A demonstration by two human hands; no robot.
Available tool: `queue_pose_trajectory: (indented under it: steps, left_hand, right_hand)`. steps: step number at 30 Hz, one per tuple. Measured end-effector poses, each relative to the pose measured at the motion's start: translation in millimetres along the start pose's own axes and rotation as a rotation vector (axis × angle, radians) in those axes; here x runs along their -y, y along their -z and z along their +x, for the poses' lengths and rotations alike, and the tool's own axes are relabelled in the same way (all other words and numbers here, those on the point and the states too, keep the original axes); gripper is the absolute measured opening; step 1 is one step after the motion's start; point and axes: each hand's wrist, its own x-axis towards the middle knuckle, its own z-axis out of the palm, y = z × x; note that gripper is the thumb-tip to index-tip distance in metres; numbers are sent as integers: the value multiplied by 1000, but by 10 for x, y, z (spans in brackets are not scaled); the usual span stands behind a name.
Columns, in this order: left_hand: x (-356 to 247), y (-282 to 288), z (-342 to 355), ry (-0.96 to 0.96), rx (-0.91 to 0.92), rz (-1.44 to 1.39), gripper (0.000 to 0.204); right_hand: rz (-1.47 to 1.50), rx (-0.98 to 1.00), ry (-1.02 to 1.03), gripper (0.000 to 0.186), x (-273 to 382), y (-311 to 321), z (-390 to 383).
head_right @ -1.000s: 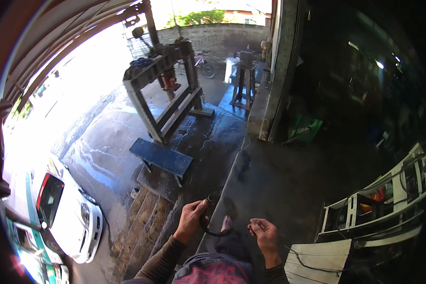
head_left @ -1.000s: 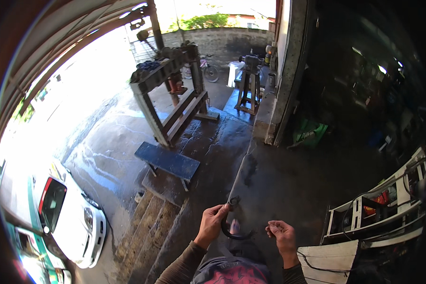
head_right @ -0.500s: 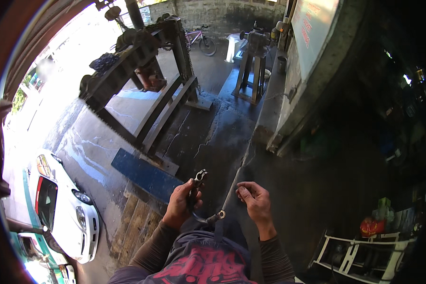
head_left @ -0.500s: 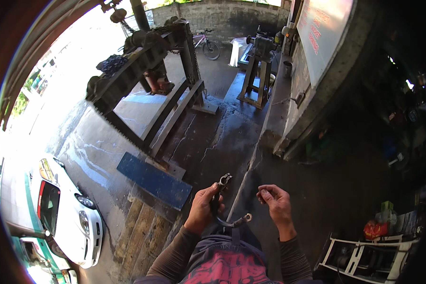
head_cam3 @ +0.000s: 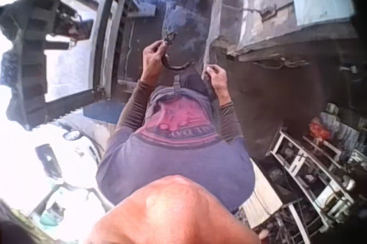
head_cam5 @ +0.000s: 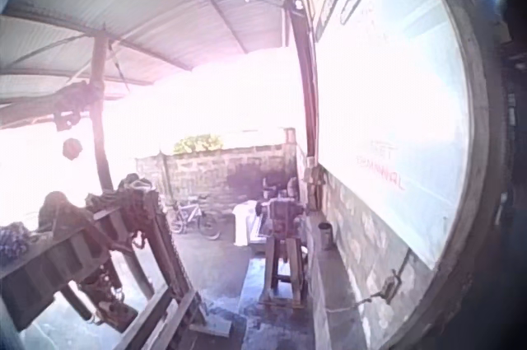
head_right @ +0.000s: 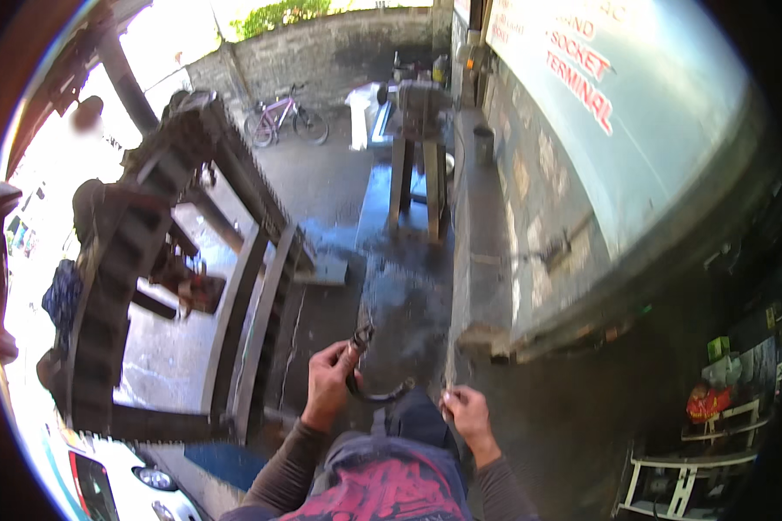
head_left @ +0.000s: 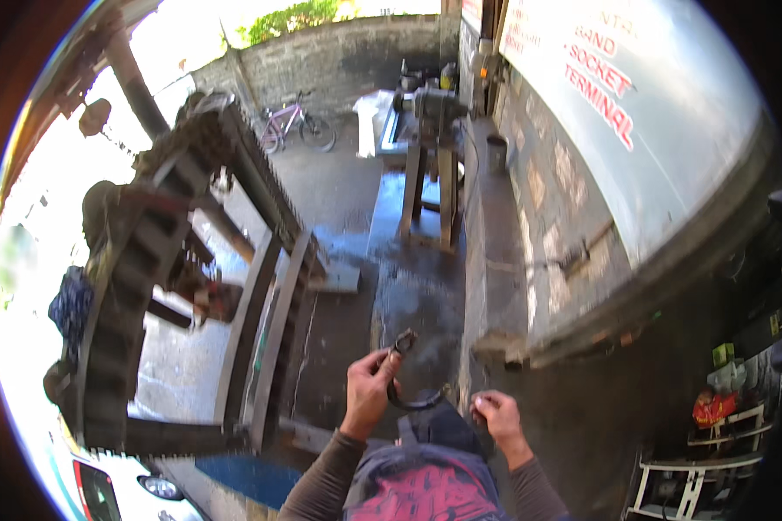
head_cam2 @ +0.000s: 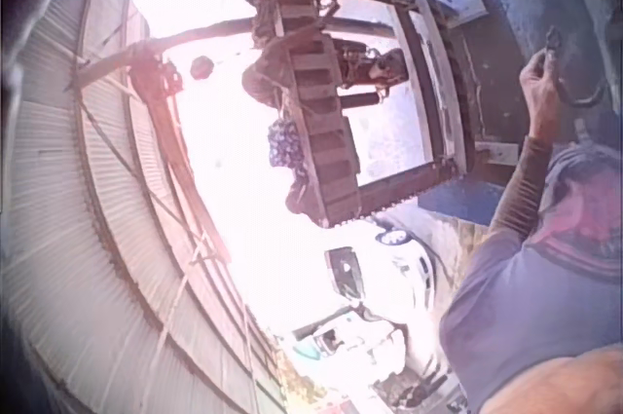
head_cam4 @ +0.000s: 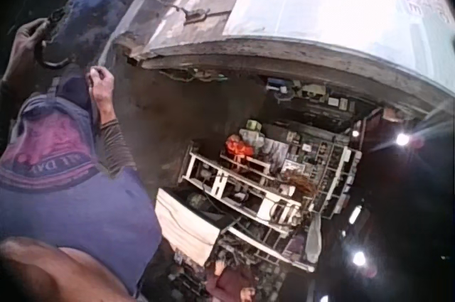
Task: The person cleans a small metal part with a cloth, uses pliers and a wrench to manipulate it, then moves to a grinding wheel to smooth the part's surface. The person returns to the workbench and continues handling the part with tools.
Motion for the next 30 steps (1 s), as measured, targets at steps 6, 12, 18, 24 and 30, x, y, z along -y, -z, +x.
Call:
queue_pose_trajectory:
  steps: [6, 12, 18, 24, 30]
  left_hand:
    - [-158, 46, 2176, -47, 3, 24, 27]
    - [-248, 186, 4363, -31, -102, 64, 28]
    - [-736, 413, 5962, -97, -176, 89, 30]
    - [-726, 704, 7614, -65, -98, 159, 26]
    - [-761, 737, 9286, -167, 36, 404, 26]
  right_hand:
    - [22, -64, -49, 12, 224, -442, 2019]
    - [-143, -113, 214, 13, 1341, -928, 4923]
    - [-257, -211, 378, 22, 2689, -1390, 7556]
    - [-731, -331, 388, 69, 3570, -1909, 9062]
    - [-881, -568, 355, 78, 3589, -2007, 10070]
